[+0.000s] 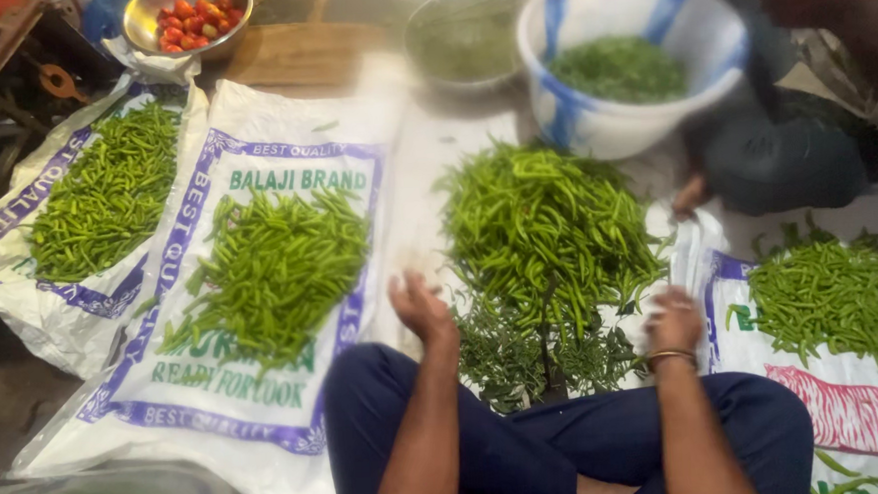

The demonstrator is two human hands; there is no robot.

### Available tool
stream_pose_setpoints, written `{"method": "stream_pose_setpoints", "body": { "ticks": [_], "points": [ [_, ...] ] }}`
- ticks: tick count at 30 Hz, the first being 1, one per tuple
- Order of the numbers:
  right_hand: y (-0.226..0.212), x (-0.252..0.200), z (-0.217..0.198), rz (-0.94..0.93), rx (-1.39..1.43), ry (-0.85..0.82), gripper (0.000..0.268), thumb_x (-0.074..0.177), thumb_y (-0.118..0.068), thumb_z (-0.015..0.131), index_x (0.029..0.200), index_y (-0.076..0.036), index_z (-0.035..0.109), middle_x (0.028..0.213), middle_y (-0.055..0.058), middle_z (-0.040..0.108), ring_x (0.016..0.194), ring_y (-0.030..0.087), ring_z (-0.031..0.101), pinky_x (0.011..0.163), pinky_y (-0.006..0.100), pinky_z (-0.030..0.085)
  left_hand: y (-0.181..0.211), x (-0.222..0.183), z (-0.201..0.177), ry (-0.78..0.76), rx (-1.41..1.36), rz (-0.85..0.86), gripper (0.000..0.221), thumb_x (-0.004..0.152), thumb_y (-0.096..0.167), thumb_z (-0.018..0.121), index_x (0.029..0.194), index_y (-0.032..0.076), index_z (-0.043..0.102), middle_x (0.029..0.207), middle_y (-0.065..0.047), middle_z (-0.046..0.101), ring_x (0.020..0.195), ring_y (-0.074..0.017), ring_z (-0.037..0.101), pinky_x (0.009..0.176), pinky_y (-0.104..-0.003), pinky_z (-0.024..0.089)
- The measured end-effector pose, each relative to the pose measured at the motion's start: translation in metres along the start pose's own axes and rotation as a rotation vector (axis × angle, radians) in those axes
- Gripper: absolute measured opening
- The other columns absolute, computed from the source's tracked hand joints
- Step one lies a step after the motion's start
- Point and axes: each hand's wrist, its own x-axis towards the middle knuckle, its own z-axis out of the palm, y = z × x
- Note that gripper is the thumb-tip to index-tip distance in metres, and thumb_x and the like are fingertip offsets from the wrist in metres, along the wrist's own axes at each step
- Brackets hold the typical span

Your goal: The person sits on the floor and trims the stems off green chilies by hand. They pick up chilies from a large pile, remove the stems, and place the trimmed vegetables onto a white sack labeled 'BALAJI BRAND'.

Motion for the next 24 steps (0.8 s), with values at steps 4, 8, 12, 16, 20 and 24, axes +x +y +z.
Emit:
{"method": "stream_pose_setpoints", "body": {
  "ticks": [4,8,12,16,20,24],
  "points": [
    [0.015,-0.028,0.052,-0.497,-0.782,-0.322,0.025,0.088,-0.032,0.072,0.103,-0.013,0.080,0.097,0.011,0.078,0.087,0.029,0.075,0.079,0.041,0.059,-0.022,-0.033,0.015,-0.230,0.305,-0.168,0.036,0.105,0.036,0.055,0.117,0.006,0.070,0.088,-0.007,0.070,0.067,-0.0150,0.061,0.061,-0.030,0.052],
    [0.011,-0.052,0.086,-0.456,-1.189,-0.375,0.030,0.083,-0.041,0.077,0.100,-0.015,0.080,0.101,0.016,0.074,0.094,0.038,0.070,0.080,0.049,0.057,-0.047,-0.043,0.013,-0.531,0.292,0.071,0.025,0.096,0.024,0.066,0.113,0.006,0.072,0.088,-0.007,0.075,0.071,-0.0119,0.066,0.063,-0.027,0.055],
    [-0.001,-0.043,0.076,-0.297,-1.125,-0.413,0.028,0.082,-0.035,0.075,0.097,-0.013,0.081,0.100,0.017,0.078,0.092,0.034,0.075,0.086,0.043,0.059,-0.068,-0.024,0.014,-0.450,0.215,-0.089,0.022,0.094,0.020,0.066,0.108,0.005,0.073,0.085,-0.005,0.075,0.068,-0.0112,0.067,0.058,-0.027,0.054],
    [-0.006,-0.029,0.036,-0.431,-0.959,-0.261,0.029,0.086,-0.034,0.075,0.095,-0.006,0.079,0.103,0.016,0.077,0.092,0.031,0.073,0.087,0.042,0.058,-0.086,-0.018,0.014,-0.491,0.240,-0.081,0.023,0.095,0.021,0.067,0.108,0.004,0.074,0.082,-0.004,0.075,0.063,-0.0133,0.064,0.056,-0.028,0.051],
    [-0.018,-0.035,0.001,-0.284,-0.559,-0.424,0.029,0.087,-0.028,0.075,0.108,-0.006,0.073,0.099,0.013,0.077,0.090,0.025,0.073,0.080,0.038,0.059,-0.085,-0.025,0.017,-0.570,0.314,0.032,0.022,0.093,0.018,0.071,0.105,0.001,0.078,0.082,-0.009,0.078,0.067,-0.0120,0.068,0.062,-0.029,0.054],
    [-0.022,-0.045,-0.001,-0.298,-0.515,-0.813,0.027,0.087,-0.021,0.074,0.109,-0.007,0.078,0.102,0.009,0.080,0.093,0.019,0.075,0.084,0.032,0.060,-0.067,-0.038,0.008,-0.726,0.604,-0.138,0.027,0.094,0.025,0.068,0.113,0.007,0.074,0.093,-0.007,0.075,0.074,-0.0184,0.069,0.070,-0.036,0.057]
  ]
}}
